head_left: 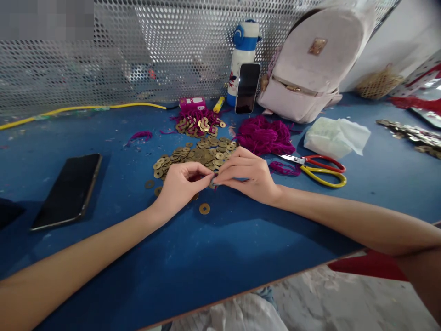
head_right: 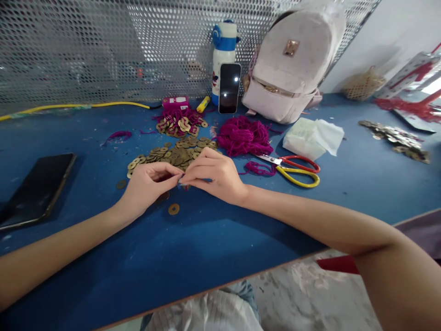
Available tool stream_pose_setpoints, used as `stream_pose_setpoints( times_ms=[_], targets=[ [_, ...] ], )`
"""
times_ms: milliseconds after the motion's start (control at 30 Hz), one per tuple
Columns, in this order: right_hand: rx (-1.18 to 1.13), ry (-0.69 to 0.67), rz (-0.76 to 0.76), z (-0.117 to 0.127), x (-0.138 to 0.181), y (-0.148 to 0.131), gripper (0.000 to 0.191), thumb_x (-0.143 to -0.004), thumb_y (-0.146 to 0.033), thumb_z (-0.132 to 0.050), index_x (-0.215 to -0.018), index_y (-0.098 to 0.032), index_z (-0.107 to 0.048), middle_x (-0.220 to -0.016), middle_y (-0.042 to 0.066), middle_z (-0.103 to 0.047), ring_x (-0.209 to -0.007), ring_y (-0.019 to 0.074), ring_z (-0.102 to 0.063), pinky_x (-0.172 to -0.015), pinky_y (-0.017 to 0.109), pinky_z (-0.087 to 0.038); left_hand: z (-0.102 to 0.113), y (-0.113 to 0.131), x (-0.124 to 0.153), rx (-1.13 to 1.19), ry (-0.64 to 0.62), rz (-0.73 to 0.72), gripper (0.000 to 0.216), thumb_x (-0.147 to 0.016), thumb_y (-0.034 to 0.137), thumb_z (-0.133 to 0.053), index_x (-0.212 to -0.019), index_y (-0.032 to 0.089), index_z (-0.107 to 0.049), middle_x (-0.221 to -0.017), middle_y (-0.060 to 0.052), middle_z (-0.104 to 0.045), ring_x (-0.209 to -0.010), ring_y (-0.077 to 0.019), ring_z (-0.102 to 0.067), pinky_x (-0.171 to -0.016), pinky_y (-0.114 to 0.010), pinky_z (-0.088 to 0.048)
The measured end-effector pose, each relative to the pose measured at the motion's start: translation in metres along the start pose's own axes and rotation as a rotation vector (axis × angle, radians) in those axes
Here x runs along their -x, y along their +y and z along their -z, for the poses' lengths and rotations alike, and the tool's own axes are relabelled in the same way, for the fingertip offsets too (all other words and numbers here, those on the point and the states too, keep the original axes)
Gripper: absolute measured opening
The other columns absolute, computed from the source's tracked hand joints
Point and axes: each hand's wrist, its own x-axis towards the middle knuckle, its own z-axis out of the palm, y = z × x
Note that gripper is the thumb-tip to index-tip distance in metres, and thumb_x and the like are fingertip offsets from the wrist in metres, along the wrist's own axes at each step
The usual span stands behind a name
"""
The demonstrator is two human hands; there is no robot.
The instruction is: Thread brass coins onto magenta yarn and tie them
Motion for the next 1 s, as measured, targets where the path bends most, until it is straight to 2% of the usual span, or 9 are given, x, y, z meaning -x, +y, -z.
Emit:
stream_pose_setpoints(
  times_ms=[300, 433, 633, 733, 833, 1000],
  targets=[
    [-0.100, 0.081, -0.231, -0.002, -0.001, 0.000, 0.007, -0.086, -0.027, -0.071, -0.082, -0.024, -0.077, -0.081, 0.001, -0.077, -0.075, 0.0159, -0.062, -0.069, 0.031, -0.050, -0.001, 0.004, 0.001, 0.060, 0.042, 0.039, 0.009, -0.074, 0.023, -0.072, -0.077, 0.015, -0.075, -0.071, -0.004, -0.076, -0.061, -0.0157, -0.070, -0.057, -0.022, -0.055],
    [-0.084, 0.096, -0.234, -0.001, -0.001, 0.001, 0.006, -0.084, -0.025, -0.073, -0.080, -0.023, -0.076, -0.079, 0.001, -0.077, -0.075, 0.0163, -0.061, -0.067, 0.031, -0.049, 0.000, 0.005, 0.002, 0.067, 0.054, 0.034, 0.009, -0.074, 0.023, -0.073, -0.078, 0.015, -0.076, -0.072, -0.004, -0.076, -0.063, -0.0153, -0.070, -0.059, -0.021, -0.055],
    [-0.079, 0.098, -0.198, -0.001, -0.002, 0.003, 0.010, -0.082, -0.028, -0.075, -0.076, -0.020, -0.072, -0.079, 0.001, -0.071, -0.077, 0.0152, -0.060, -0.075, 0.032, -0.047, -0.001, 0.005, 0.002, 0.046, 0.040, 0.089, 0.015, -0.078, 0.028, -0.071, -0.081, 0.014, -0.076, -0.067, -0.004, -0.075, -0.046, -0.0113, -0.059, -0.038, -0.019, -0.039],
    [-0.122, 0.124, -0.231, -0.003, -0.002, 0.006, 0.011, -0.082, -0.029, -0.075, -0.077, -0.020, -0.073, -0.081, 0.002, -0.064, -0.081, 0.0148, -0.059, -0.073, 0.030, -0.047, -0.001, 0.004, 0.002, 0.017, 0.030, 0.041, 0.012, -0.076, 0.025, -0.072, -0.079, 0.014, -0.075, -0.070, -0.005, -0.075, -0.054, -0.0129, -0.064, -0.047, -0.020, -0.046],
    [-0.173, 0.123, -0.317, -0.004, -0.002, 0.009, 0.013, -0.083, -0.029, -0.075, -0.076, -0.019, -0.072, -0.080, 0.001, -0.061, -0.076, 0.0129, -0.056, -0.062, 0.026, -0.043, -0.002, 0.004, 0.002, -0.019, 0.031, 0.015, 0.012, -0.074, 0.024, -0.072, -0.077, 0.013, -0.075, -0.073, -0.006, -0.076, -0.065, -0.0162, -0.069, -0.060, -0.022, -0.053],
    [-0.195, 0.100, -0.377, -0.005, -0.003, 0.009, 0.019, -0.084, -0.033, -0.073, -0.074, -0.018, -0.070, -0.078, 0.001, -0.059, -0.069, 0.0113, -0.050, -0.055, 0.025, -0.037, -0.003, 0.004, 0.003, -0.039, 0.027, 0.026, 0.013, -0.073, 0.024, -0.071, -0.078, 0.013, -0.075, -0.075, -0.006, -0.076, -0.068, -0.0172, -0.070, -0.065, -0.024, -0.055]
  ],
)
